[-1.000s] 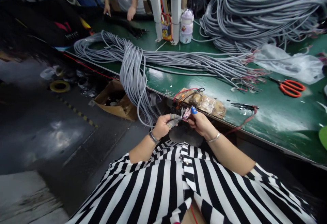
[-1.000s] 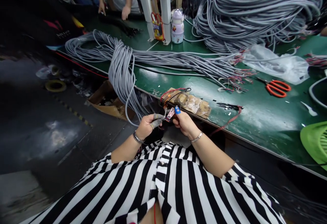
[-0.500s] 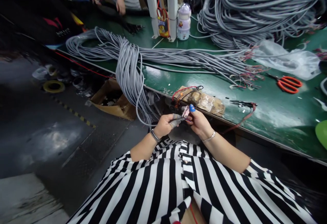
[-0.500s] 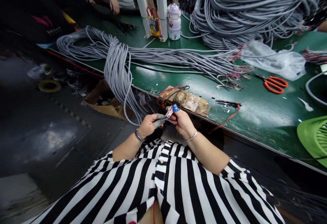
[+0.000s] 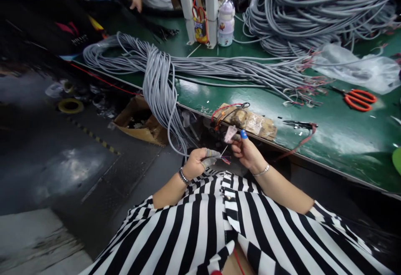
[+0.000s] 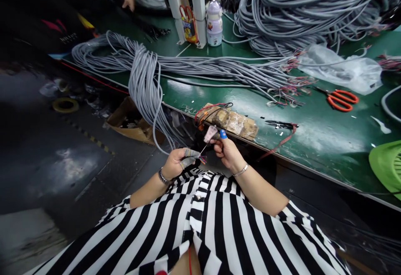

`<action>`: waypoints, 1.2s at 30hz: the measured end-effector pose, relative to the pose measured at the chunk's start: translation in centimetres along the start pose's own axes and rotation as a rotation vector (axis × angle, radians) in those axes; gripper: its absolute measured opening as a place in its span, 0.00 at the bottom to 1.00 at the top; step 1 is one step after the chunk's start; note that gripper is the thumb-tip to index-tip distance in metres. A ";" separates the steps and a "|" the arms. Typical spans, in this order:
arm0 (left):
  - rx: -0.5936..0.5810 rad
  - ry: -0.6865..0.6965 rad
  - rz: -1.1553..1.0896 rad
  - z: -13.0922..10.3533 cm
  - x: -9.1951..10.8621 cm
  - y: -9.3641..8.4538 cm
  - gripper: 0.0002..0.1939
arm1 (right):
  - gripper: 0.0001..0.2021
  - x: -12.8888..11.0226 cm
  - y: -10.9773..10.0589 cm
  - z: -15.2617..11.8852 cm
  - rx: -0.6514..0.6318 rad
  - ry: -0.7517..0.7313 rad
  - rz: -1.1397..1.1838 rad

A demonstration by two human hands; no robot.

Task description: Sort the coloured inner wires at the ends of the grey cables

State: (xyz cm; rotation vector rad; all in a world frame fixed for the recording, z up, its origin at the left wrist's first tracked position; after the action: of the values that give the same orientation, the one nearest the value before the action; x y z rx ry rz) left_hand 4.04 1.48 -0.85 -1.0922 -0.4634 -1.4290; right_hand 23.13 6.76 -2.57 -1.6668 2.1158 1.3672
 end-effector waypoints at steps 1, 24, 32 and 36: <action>-0.005 0.041 0.030 -0.4 0.2 -0.1 0.11 | 0.28 0.0 -0.2 0.0 -0.007 0.000 -0.004; -0.139 0.045 0.406 19.1 -2.4 -5.0 0.15 | 0.19 -7.4 -3.3 -4.4 0.222 -0.681 -0.227; -0.563 -0.064 0.860 29.9 -7.0 -1.0 0.29 | 0.16 -7.6 -3.8 -4.7 0.307 -0.842 -0.618; -0.714 -0.075 0.821 30.5 -6.1 0.8 0.28 | 0.14 -7.6 -3.7 -4.7 0.267 -0.827 -0.651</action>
State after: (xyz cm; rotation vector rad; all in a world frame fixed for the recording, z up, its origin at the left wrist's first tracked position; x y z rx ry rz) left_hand 14.17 29.41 8.43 -1.6464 0.4686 -0.8027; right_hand 31.00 8.95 2.51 -1.1964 1.0985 1.1809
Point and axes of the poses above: each hand's wrist, its own z-axis towards the middle knuckle, its own y-axis out of the palm, x = y × z, the point moved 3 cm from there along z, towards the middle knuckle, and after that the axes turned 13 degrees about y, right-handed, at the moved point
